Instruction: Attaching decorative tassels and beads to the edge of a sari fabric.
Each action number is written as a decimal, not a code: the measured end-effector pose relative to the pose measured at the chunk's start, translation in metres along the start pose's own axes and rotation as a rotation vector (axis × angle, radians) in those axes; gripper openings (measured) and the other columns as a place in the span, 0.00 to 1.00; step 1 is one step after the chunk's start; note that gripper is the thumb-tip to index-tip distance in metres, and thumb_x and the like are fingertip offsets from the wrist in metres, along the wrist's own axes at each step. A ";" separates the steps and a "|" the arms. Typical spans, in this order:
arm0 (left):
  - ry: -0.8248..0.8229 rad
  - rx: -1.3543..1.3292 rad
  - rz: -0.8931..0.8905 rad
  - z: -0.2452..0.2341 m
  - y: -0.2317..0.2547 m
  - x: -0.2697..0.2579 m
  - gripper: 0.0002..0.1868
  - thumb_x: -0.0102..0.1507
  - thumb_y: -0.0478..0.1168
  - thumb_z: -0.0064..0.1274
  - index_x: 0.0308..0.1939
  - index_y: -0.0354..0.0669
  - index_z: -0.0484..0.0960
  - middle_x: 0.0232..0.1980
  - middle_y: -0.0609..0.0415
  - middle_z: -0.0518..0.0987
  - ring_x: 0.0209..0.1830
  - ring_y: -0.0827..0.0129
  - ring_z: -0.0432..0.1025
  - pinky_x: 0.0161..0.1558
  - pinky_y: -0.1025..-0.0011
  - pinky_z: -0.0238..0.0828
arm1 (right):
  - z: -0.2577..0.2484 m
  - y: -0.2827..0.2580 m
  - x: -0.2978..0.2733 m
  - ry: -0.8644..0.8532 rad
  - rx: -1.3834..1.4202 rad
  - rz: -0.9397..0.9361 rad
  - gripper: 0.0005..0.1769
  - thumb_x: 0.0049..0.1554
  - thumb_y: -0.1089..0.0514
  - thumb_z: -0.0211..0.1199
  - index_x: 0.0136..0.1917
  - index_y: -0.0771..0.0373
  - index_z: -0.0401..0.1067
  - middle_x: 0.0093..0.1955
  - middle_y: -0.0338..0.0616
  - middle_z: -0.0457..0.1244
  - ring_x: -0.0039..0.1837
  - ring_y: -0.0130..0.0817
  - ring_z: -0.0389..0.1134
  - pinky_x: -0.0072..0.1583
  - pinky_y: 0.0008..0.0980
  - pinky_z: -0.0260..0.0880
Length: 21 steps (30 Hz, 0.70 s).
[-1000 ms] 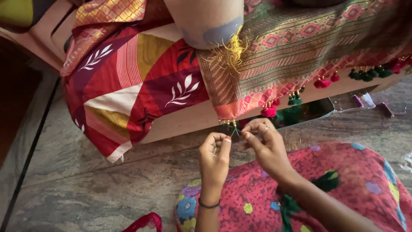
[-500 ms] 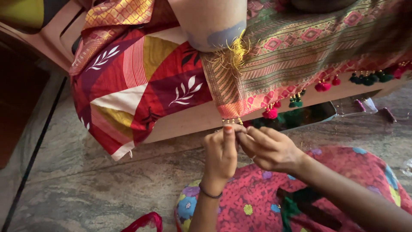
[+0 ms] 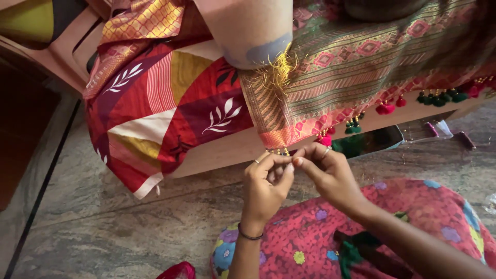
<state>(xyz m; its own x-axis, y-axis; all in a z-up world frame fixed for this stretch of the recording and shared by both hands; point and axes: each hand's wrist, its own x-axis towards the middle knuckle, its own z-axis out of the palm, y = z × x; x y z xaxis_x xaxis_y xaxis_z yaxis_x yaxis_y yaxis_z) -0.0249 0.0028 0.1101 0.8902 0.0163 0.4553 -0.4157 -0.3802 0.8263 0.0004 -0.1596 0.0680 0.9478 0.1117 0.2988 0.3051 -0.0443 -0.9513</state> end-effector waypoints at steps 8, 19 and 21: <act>0.150 0.199 0.336 0.017 -0.009 -0.012 0.05 0.65 0.31 0.59 0.45 0.40 0.83 0.38 0.54 0.80 0.34 0.67 0.75 0.36 0.70 0.71 | -0.024 0.025 0.017 -0.097 0.563 0.541 0.06 0.61 0.64 0.65 0.50 0.70 0.76 0.41 0.42 0.68 0.38 0.25 0.60 0.41 0.25 0.59; 0.145 -0.036 -0.038 0.014 -0.009 -0.006 0.01 0.62 0.30 0.58 0.36 0.36 0.84 0.29 0.60 0.73 0.24 0.80 0.63 0.27 0.77 0.59 | -0.001 -0.039 -0.005 0.094 -0.399 -0.253 0.10 0.49 0.65 0.73 0.46 0.62 0.80 0.45 0.41 0.69 0.38 0.26 0.69 0.39 0.26 0.68; 0.142 -0.043 -0.044 0.012 -0.012 -0.007 0.01 0.62 0.30 0.58 0.36 0.36 0.85 0.29 0.60 0.73 0.24 0.81 0.63 0.26 0.77 0.59 | 0.006 -0.034 -0.006 0.128 -0.425 -0.321 0.10 0.49 0.65 0.73 0.46 0.62 0.80 0.45 0.42 0.68 0.40 0.28 0.69 0.40 0.27 0.68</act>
<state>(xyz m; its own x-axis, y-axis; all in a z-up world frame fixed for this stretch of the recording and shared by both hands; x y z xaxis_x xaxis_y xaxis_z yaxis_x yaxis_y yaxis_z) -0.0238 -0.0039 0.0931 0.8737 0.1644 0.4579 -0.3867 -0.3365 0.8586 -0.0165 -0.1529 0.0978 0.7967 0.0646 0.6009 0.5661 -0.4280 -0.7046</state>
